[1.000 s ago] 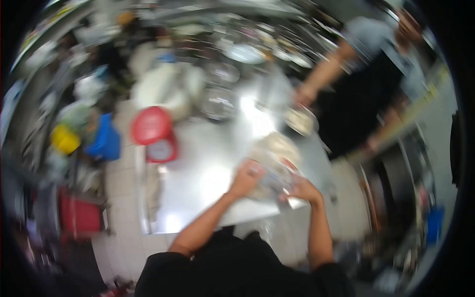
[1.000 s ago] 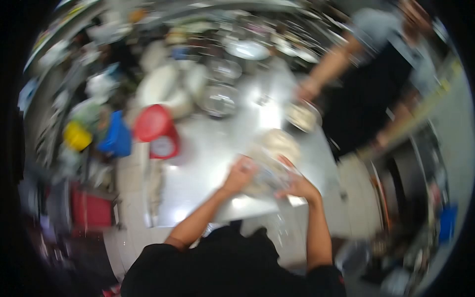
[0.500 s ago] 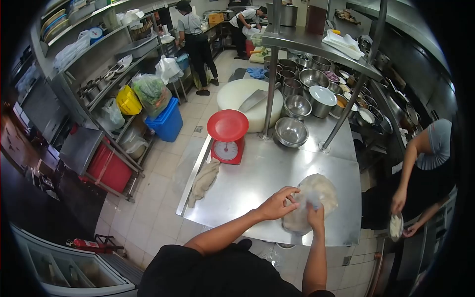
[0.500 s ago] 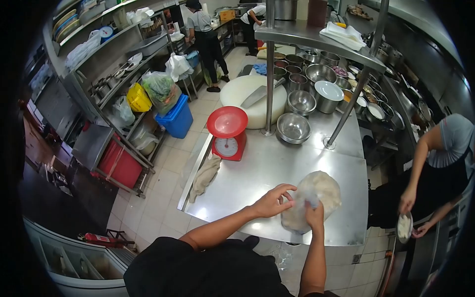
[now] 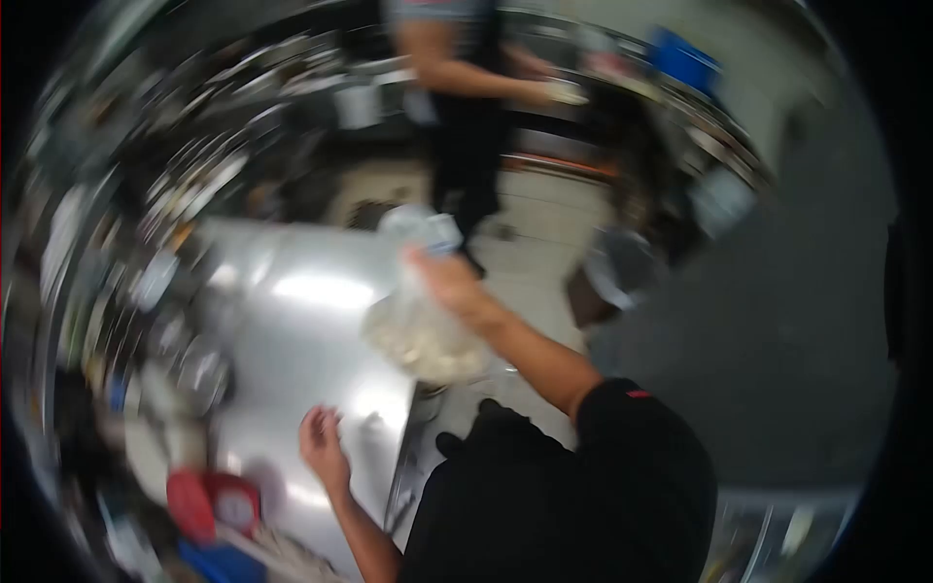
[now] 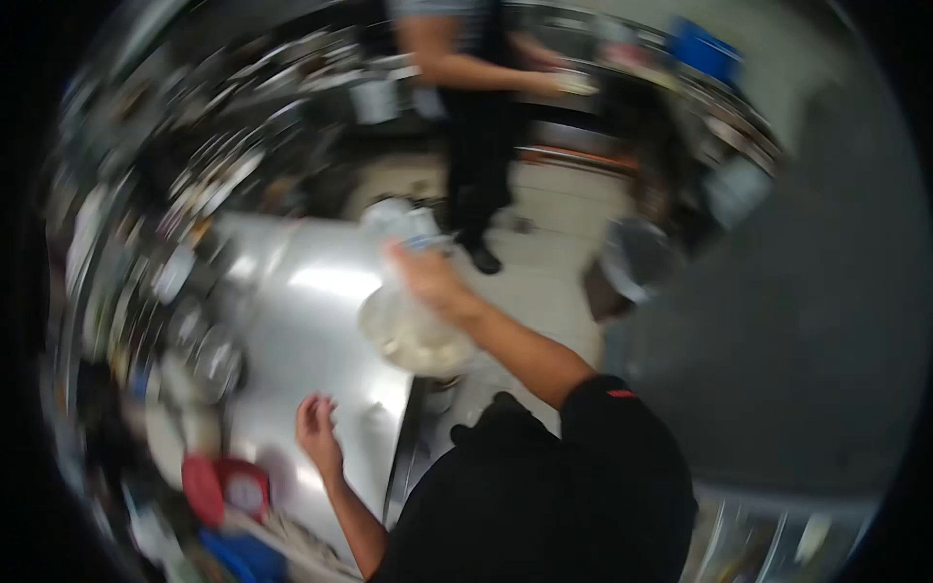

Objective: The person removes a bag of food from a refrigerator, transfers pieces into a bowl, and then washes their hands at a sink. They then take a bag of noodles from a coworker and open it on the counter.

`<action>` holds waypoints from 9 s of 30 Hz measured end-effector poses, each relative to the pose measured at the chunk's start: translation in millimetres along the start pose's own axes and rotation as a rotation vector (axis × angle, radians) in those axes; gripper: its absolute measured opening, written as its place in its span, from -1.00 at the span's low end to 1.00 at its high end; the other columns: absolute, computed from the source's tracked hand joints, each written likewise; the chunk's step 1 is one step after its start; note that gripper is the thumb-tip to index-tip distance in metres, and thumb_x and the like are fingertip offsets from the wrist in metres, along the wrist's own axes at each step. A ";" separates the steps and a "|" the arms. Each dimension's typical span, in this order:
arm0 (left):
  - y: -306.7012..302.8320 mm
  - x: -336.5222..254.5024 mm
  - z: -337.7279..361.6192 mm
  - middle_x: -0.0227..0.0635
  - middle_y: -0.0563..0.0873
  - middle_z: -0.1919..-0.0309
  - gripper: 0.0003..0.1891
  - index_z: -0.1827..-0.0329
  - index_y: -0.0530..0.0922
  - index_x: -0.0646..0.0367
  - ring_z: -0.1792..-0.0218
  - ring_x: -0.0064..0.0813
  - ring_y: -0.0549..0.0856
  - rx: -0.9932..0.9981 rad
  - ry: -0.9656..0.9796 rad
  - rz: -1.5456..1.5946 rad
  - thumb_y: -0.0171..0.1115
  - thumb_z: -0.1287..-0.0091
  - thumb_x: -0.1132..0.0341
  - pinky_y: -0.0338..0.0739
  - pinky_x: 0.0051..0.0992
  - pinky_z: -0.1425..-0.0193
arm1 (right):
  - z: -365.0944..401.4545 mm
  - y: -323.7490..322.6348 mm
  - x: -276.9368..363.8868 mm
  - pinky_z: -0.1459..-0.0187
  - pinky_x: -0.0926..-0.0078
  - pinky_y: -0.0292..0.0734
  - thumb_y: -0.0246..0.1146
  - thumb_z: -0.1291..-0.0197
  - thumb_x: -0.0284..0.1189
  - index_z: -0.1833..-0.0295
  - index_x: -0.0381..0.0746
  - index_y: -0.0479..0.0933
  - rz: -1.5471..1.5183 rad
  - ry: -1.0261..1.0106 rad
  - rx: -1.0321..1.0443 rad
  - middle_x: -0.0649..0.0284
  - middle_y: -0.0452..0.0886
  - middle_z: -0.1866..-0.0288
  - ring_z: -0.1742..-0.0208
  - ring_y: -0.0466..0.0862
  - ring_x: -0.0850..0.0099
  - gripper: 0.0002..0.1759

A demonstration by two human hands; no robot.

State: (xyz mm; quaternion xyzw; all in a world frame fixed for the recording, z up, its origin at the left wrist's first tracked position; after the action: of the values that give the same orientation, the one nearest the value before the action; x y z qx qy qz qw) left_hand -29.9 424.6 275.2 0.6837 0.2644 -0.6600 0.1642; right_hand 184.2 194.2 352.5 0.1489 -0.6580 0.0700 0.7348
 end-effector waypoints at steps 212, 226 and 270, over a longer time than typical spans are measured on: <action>1691.5 -283.0 -810.1 -0.23 0.63 0.19 -0.73 0.08 0.52 0.42 0.15 -0.45 0.56 1.272 0.370 0.269 0.09 -0.22 0.42 0.39 -0.48 0.02 | -726.2 -1175.0 174.6 0.34 0.21 0.57 0.04 -0.09 -0.40 0.27 -0.52 0.44 0.585 0.412 -2.051 -0.22 0.57 0.38 0.40 0.66 0.03 -0.68; 1761.3 -294.1 -732.8 -0.35 0.61 0.20 -0.74 0.05 0.50 0.38 0.20 -0.54 0.55 1.528 0.107 0.516 0.15 -0.24 0.42 0.39 -0.54 0.08 | -711.0 -1209.5 130.6 0.49 0.30 0.61 0.02 -0.12 -0.44 0.19 -0.58 0.40 0.021 0.276 -1.911 -0.12 0.58 0.34 0.45 0.68 0.13 -0.66; 1798.2 -313.3 -657.9 -0.31 0.62 0.21 -0.76 0.09 0.53 0.34 0.22 -0.52 0.56 1.583 0.173 0.328 0.14 -0.21 0.42 0.40 -0.55 0.11 | -801.1 -1290.6 271.3 -0.23 0.26 0.27 0.47 0.27 -0.08 -0.33 -0.33 0.15 0.521 -0.130 -0.841 -0.09 0.33 -0.22 -0.24 0.34 0.06 0.07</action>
State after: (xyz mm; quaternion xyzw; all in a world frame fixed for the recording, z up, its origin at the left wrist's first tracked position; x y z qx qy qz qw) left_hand 1550.2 -693.2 410.8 0.6758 -0.3725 -0.5639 -0.2942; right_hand 1361.5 -802.7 385.2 -0.3254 -0.6892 -0.0296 0.6467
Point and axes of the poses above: each hand's wrist, its own z-axis away from the middle knuckle, its own y-axis out of the palm, x = y × z, the point moved 1 cm from there along -z, towards the middle knuckle
